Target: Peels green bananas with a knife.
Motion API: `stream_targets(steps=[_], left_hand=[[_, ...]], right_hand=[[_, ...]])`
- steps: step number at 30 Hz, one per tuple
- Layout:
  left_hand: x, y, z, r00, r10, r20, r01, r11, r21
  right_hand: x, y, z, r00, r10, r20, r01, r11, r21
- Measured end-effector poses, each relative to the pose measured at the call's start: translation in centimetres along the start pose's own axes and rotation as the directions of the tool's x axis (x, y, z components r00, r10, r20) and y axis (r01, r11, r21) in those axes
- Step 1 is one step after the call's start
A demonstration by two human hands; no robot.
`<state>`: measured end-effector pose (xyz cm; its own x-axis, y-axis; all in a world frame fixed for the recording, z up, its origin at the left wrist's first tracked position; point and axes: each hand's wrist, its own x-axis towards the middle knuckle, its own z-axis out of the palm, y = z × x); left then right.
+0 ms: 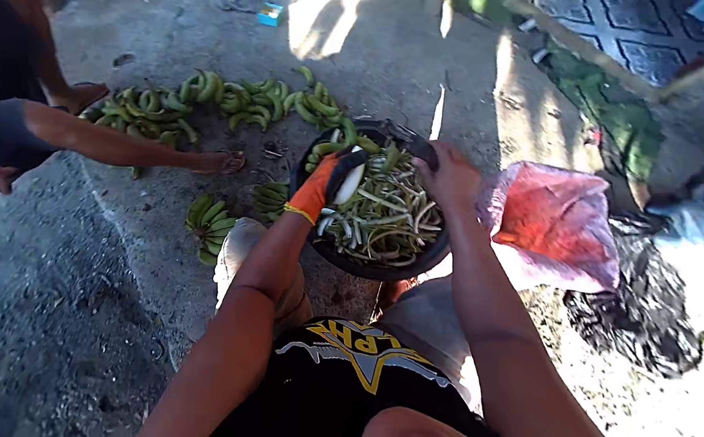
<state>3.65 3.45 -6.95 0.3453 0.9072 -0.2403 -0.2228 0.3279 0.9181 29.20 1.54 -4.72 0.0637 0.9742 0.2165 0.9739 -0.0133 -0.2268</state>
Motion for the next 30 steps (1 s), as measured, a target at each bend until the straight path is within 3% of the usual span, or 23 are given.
stream_targets(steps=[4,7,9,12,15,17,20,22,25,30], left_hand=[[0.0,0.0,-0.2,0.992,-0.077,-0.095,0.076,0.997,-0.017],[-0.7,0.6,-0.7,0.991,-0.09,-0.096,0.081,0.993,-0.091],[-1.0,1.5,-0.9,0.993,-0.093,-0.077,0.077,0.979,-0.191],[-0.5,1.1,-2.8,0.999,-0.043,0.007,0.043,0.943,-0.329],[-1.2,2.3,-3.0,0.997,-0.019,0.074,0.051,0.883,-0.466],[-1.0,2.7,-3.3,0.989,0.033,0.142,0.046,0.854,-0.519],[-0.9,2.5,-2.7,0.987,0.038,0.159,0.063,0.811,-0.582],[-0.8,2.2,-1.7,0.988,0.045,0.148,0.056,0.786,-0.615],[-0.4,1.6,-0.6,0.985,0.014,0.174,0.115,0.696,-0.708],[0.2,1.1,0.1,0.948,0.047,0.316,0.251,0.503,-0.827]], right_hand=[[-0.5,0.6,-1.4,0.999,0.045,-0.027,-0.048,0.992,-0.118],[-0.8,0.2,-2.1,0.952,0.16,0.259,-0.101,0.968,-0.229],[-0.9,-0.3,-2.3,0.902,0.233,0.364,-0.141,0.955,-0.261],[-1.3,-1.0,-2.6,0.945,0.227,0.237,-0.173,0.958,-0.228],[-1.8,-0.8,-2.8,0.973,0.127,0.195,-0.105,0.987,-0.118],[-2.0,-0.1,-2.3,0.99,-0.025,0.138,0.016,0.998,0.065],[-3.2,-0.1,-0.8,0.964,-0.264,-0.035,0.258,0.894,0.366],[-4.0,-1.0,0.0,0.912,-0.394,-0.11,0.4,0.805,0.438],[-5.1,-2.7,1.0,0.836,-0.526,-0.155,0.542,0.751,0.376],[-5.9,-3.9,0.7,0.808,-0.551,-0.207,0.583,0.797,0.156]])
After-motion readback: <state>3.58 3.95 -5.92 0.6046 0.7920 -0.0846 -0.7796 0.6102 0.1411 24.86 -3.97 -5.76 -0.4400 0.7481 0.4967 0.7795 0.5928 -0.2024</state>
